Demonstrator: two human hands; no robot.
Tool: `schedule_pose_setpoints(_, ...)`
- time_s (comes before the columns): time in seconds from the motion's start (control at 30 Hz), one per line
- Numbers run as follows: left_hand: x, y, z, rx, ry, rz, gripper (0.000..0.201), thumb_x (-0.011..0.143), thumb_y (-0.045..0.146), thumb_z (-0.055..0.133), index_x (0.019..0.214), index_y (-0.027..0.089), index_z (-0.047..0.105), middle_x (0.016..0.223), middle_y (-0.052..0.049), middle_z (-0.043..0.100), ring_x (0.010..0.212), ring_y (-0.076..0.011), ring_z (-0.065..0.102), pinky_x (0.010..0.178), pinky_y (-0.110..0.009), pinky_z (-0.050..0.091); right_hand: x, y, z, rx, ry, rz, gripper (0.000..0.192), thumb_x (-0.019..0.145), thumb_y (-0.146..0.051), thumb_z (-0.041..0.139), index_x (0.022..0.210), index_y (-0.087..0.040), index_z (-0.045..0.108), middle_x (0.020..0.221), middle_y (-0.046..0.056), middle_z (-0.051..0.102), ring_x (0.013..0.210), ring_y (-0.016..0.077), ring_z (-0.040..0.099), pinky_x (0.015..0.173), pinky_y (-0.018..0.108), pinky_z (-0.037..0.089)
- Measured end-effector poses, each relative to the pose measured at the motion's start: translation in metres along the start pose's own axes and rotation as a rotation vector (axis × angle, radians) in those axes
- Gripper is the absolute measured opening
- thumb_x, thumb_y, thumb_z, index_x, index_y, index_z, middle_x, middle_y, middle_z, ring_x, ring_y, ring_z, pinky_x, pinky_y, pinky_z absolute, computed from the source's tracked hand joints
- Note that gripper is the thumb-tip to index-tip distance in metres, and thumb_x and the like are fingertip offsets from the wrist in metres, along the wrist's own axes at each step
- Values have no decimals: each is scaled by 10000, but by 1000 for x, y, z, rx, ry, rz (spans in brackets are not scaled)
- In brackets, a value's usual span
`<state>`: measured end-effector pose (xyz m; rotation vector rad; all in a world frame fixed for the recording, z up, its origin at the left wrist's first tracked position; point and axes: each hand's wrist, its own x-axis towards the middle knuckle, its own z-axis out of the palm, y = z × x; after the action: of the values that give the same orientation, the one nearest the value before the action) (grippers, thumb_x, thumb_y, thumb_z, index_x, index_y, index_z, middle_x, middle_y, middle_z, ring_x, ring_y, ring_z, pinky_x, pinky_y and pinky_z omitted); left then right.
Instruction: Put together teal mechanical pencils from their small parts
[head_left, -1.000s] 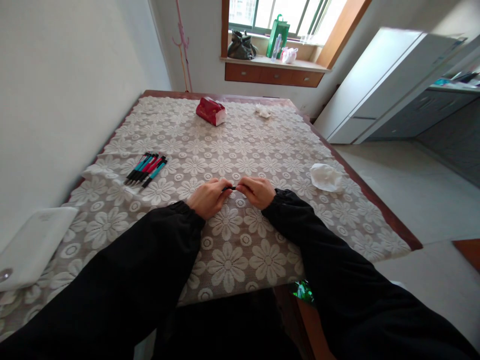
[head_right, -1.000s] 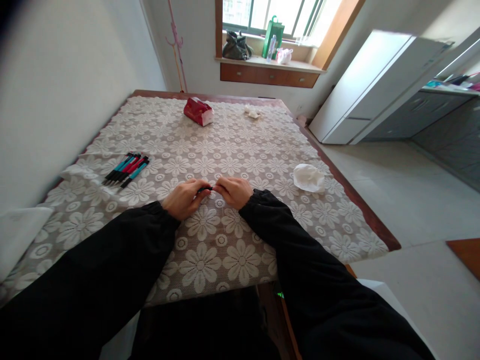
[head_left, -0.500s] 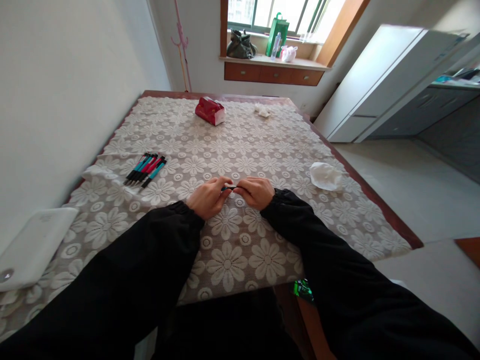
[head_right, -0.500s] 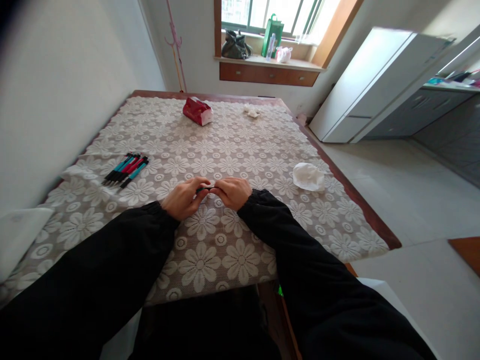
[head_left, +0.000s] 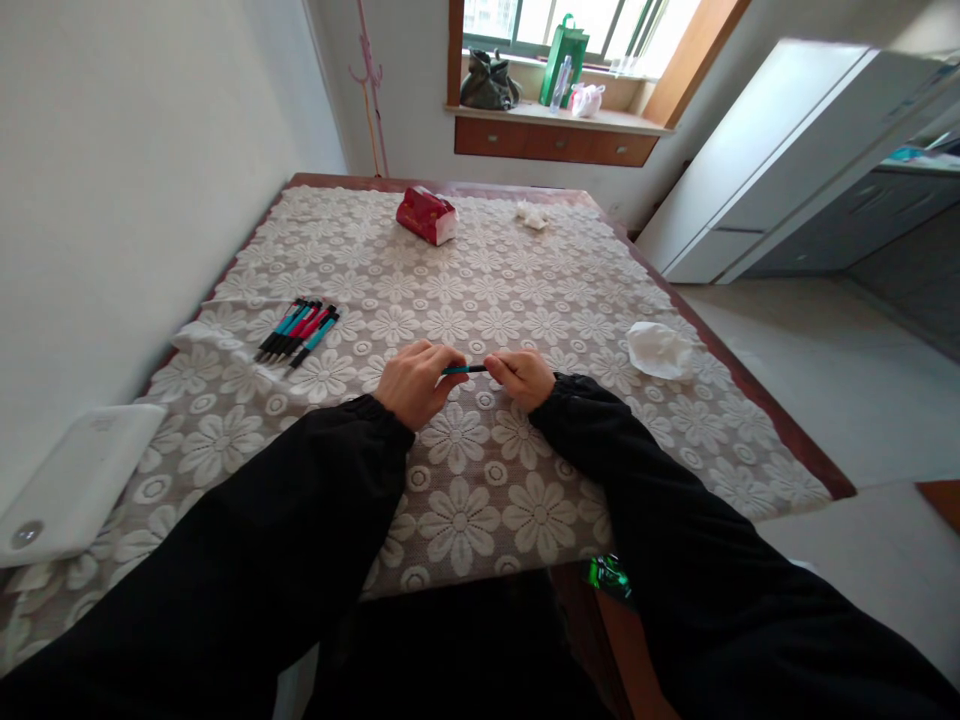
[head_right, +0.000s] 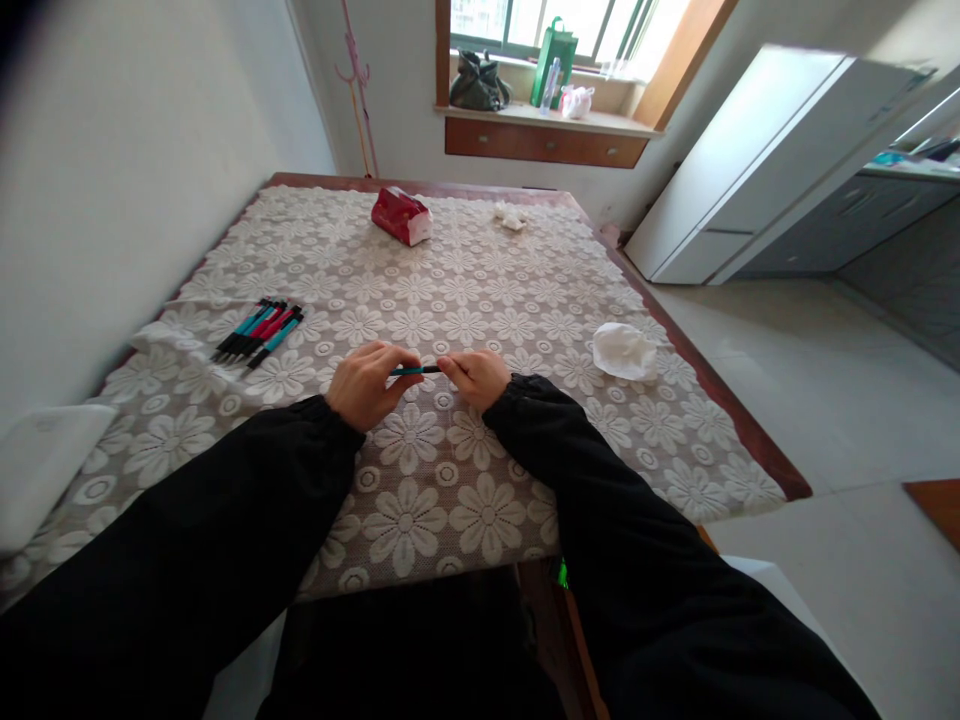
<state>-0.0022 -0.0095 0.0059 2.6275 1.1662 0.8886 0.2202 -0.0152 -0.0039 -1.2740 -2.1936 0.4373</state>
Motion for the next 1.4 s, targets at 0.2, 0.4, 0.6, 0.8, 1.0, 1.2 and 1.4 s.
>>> schedule_pose_setpoints(0.2,0,0,-1,37,-72,-135,322,998,425,450,974,227,703,816,-47,710,804,-219,646,722,-331,442,3,3,1,8,138,-109,310,987,-405,452,836,-199,627,725,23,596,698,155,527,669,278,372)
schedule_pose_setpoints(0.4,0,-4,0,5,-27,-45,267,967,424,533,954,213,696,903,-48,720,872,-215,642,765,-321,455,3,2,-1,45,91,-96,407,999,-400,425,667,-198,545,627,-10,507,606,131,462,608,283,325)
schedule_pose_setpoints(0.6,1,-1,-3,-5,-104,-96,354,1019,375,383,1021,219,700,902,-51,720,840,-206,641,732,-315,450,3,1,1,58,203,-132,265,982,-370,488,840,-197,630,754,20,582,694,154,506,664,290,377)
schedule_pose_setpoints(0.8,0,-5,1,-8,-151,-127,283,971,426,485,983,229,688,830,-40,689,774,-208,633,658,-304,435,2,-1,-2,69,243,-140,174,968,-320,520,971,-221,662,855,41,614,767,171,535,722,302,427)
schedule_pose_setpoints(1.0,0,-6,0,-38,-31,-45,300,982,419,497,1025,219,718,917,-49,730,860,-210,633,745,-311,451,1,1,-5,60,172,-95,340,972,-384,480,728,-193,619,652,-1,540,612,135,477,614,287,348)
schedule_pose_setpoints(1.2,1,-3,-3,-64,-61,-173,420,1020,441,376,949,210,720,751,-38,676,691,-173,592,630,-283,394,3,6,-1,207,214,-14,434,970,-466,441,690,-185,615,593,-15,518,556,120,449,571,275,329)
schedule_pose_setpoints(1.4,0,-2,-3,-49,-79,-248,403,991,438,415,820,217,705,644,-21,629,574,-166,538,529,-294,291,-2,4,0,205,229,16,343,938,-484,484,860,-193,648,621,-15,542,553,122,453,554,270,355)
